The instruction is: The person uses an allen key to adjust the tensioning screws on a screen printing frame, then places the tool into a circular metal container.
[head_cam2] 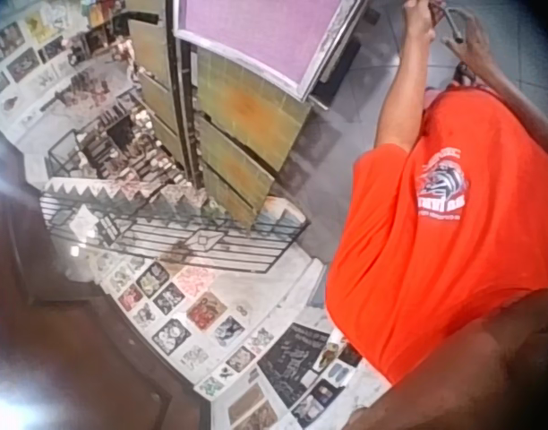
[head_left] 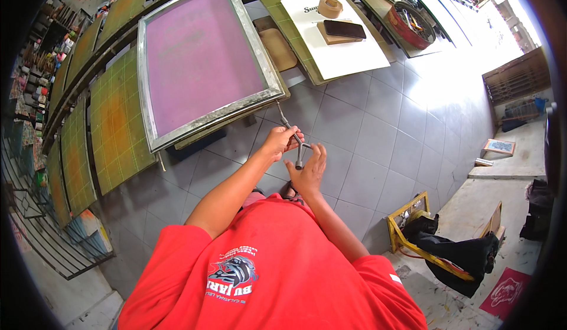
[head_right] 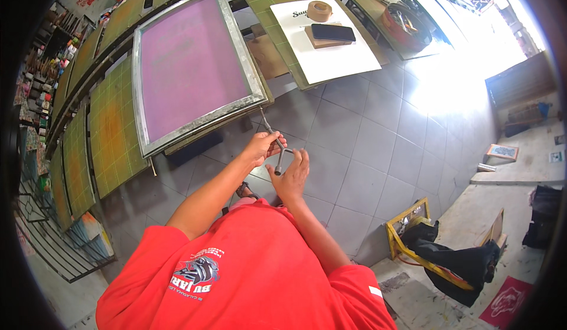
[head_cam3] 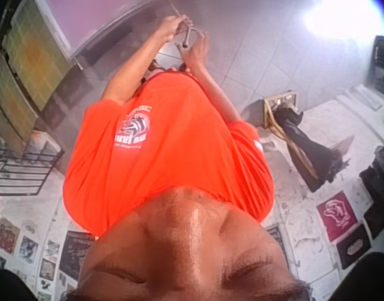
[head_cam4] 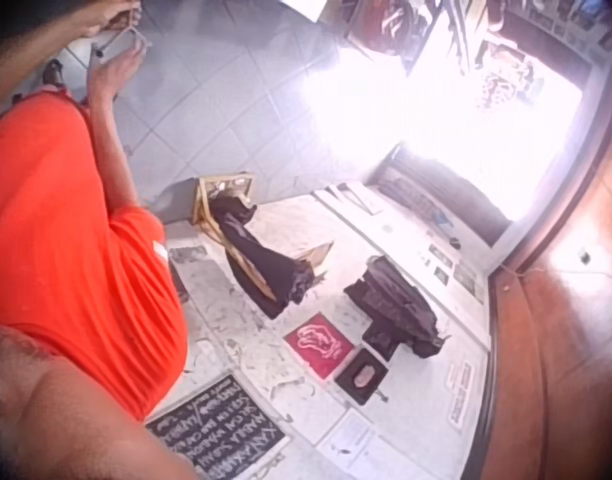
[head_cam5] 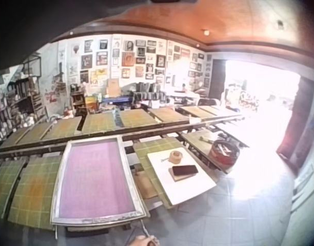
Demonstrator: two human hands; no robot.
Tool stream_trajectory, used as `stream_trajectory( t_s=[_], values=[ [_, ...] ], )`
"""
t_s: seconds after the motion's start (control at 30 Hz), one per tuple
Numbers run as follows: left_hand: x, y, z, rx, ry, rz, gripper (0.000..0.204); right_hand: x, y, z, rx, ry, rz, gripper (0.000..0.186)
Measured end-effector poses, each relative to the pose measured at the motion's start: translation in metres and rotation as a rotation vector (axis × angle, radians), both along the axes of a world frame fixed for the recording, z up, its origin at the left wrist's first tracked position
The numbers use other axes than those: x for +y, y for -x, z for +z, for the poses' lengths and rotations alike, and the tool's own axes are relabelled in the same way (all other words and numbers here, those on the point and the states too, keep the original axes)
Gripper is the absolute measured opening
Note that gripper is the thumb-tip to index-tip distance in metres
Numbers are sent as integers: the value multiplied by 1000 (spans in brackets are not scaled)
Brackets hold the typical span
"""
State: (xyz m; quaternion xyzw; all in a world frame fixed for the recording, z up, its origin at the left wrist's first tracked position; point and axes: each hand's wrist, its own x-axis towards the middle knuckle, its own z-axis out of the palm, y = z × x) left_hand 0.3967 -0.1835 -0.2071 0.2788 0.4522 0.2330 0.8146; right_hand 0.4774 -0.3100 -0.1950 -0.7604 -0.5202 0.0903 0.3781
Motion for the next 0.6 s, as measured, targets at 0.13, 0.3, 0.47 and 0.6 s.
stream_trajectory(
  t_s=[0.13,0.3,0.47,0.6],
  values=[
    [2,4,-5,95,-35,-35,20,20,-17,5,-36,60,114,44],
    [6,8,-9,137,-89,-115,21,31,-22,-10,763,227,-60,27],
    [12,13,-14,68,-115,-176,22,44,-27,-60,2326,403,-312,29],
    [11,18,-13,-4,-49,-157,22,35,-7,-56,2516,348,-297,36]
  ],
)
